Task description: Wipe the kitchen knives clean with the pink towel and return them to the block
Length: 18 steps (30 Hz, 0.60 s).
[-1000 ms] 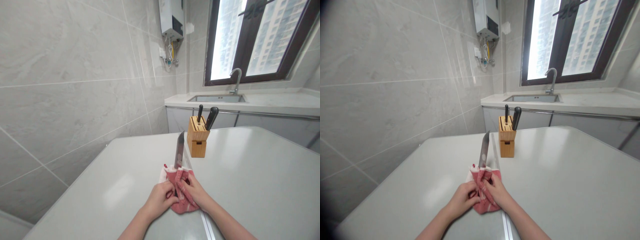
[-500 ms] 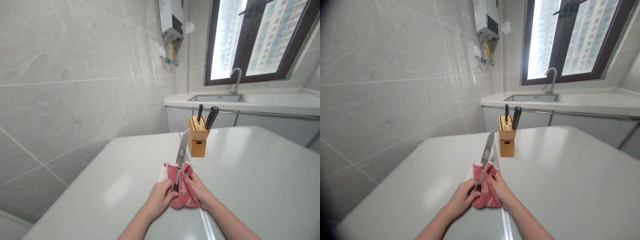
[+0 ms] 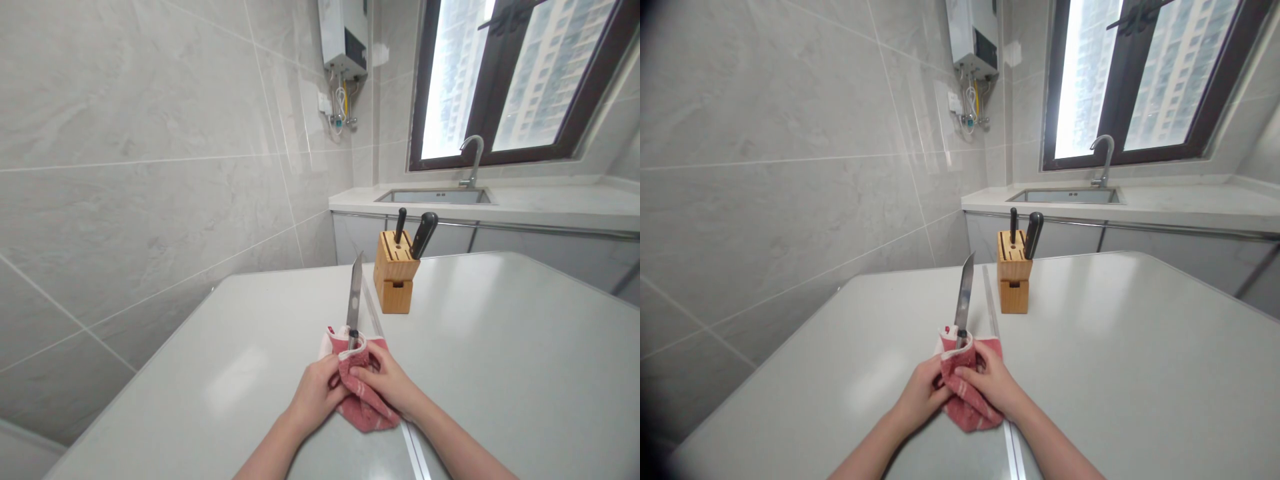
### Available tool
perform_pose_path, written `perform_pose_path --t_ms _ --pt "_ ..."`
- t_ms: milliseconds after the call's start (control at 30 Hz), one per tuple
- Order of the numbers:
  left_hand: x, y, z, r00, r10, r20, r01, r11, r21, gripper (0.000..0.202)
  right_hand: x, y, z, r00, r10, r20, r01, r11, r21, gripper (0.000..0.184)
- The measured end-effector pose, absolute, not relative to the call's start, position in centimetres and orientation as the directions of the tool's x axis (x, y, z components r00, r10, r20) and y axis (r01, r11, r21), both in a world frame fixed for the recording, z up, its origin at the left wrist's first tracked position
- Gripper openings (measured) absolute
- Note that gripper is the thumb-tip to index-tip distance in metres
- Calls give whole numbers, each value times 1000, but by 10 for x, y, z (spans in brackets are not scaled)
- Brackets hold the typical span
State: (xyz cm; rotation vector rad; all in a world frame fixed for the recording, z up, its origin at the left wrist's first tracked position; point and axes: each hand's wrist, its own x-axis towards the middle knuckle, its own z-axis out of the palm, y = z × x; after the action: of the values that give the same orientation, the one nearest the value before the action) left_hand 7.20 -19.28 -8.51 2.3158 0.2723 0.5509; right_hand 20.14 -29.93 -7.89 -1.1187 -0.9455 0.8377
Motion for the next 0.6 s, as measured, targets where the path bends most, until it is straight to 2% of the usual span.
perform_pose_path --t_ms 400,600 --pt "71 -194 -81 902 346 258 58 -691 721 11 204 -297 -82 366 907 210 -42 241 -969 32" --pt "70 -194 -82 899 366 241 90 -693 715 12 205 -296 -85 403 898 177 -18 201 -979 28"
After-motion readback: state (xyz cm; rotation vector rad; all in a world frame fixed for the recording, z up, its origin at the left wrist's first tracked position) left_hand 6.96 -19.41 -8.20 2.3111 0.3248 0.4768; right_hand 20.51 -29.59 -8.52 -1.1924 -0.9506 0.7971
